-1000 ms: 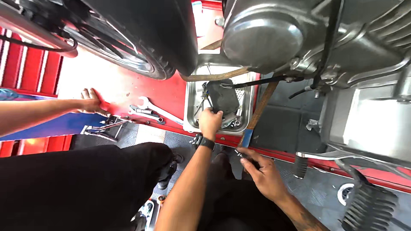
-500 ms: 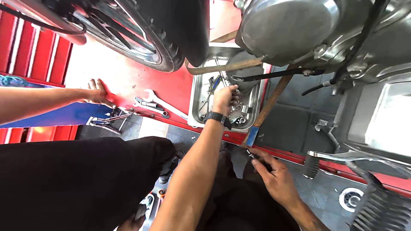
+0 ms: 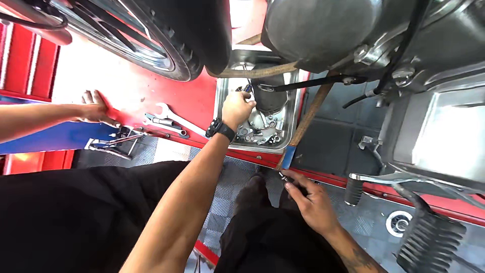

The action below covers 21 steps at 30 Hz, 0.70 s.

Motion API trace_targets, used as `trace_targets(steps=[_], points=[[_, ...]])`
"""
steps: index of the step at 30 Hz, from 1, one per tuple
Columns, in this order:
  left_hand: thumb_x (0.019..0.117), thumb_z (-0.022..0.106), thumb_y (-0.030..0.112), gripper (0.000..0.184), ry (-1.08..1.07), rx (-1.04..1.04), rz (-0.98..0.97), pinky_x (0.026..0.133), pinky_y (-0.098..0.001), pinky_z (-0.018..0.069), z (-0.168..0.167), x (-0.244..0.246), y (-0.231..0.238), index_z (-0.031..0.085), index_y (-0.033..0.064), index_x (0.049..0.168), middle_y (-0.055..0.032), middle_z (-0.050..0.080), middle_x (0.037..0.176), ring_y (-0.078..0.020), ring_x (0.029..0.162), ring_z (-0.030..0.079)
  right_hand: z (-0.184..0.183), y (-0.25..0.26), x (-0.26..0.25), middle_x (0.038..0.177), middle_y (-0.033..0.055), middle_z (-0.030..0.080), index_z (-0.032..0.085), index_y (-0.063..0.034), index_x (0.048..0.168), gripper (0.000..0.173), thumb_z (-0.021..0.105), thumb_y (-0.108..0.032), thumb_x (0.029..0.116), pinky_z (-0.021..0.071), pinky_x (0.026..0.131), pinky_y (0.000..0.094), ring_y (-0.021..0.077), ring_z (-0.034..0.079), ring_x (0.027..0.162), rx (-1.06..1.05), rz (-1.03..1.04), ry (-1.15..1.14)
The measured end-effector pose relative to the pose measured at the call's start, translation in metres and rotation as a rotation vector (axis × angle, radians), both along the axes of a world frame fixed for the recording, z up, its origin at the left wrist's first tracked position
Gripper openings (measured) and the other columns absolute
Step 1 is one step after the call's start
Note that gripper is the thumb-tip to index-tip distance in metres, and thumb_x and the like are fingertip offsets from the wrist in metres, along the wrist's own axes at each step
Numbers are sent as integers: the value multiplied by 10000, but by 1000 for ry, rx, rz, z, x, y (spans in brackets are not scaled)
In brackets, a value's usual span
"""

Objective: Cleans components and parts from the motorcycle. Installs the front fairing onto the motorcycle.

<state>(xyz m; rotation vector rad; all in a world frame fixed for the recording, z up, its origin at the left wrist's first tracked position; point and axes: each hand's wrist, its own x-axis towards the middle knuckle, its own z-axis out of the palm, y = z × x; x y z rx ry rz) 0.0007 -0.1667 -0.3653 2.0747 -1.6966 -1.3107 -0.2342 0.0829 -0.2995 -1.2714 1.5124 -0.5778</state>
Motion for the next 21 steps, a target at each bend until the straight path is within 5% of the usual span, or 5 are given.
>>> trace_targets(steps=[7, 11, 15, 21], points=[[974, 645, 244, 198, 19, -191, -77, 816, -528, 578, 10, 5, 49, 752, 159, 1118, -38, 747, 1006, -209, 878, 711, 0, -7, 3, 883, -60, 723, 696, -301, 1316, 312, 573, -291, 1030, 605, 653, 303, 88, 675, 708, 15, -1, -26], [1004, 616, 167, 217, 158, -186, 133, 825, -426, 627, 22, 20, 65, 728, 102, 1178, -55, 749, 1086, -167, 866, 740, 2, -9, 3, 860, -57, 716, 697, -295, 1318, 316, 574, -292, 1027, 599, 641, 302, 92, 667, 693, 1, -5, -36], [987, 662, 150, 171, 261, -252, 294, 772, -395, 648, 39, 37, 97, 710, 71, 1131, -46, 761, 998, -160, 823, 747, 0, -10, -1, 842, -49, 713, 697, -285, 1325, 320, 580, -274, 1027, 591, 630, 298, 96, 658, 676, -7, -31, -55], [975, 671, 121, 210, 527, 38, 46, 693, -377, 638, 65, 16, 168, 715, 71, 1175, -51, 751, 1026, -178, 757, 719, 3, -10, 0, 875, -44, 717, 707, -268, 1302, 302, 579, -260, 1029, 593, 650, 284, 96, 663, 696, 9, -7, -95]])
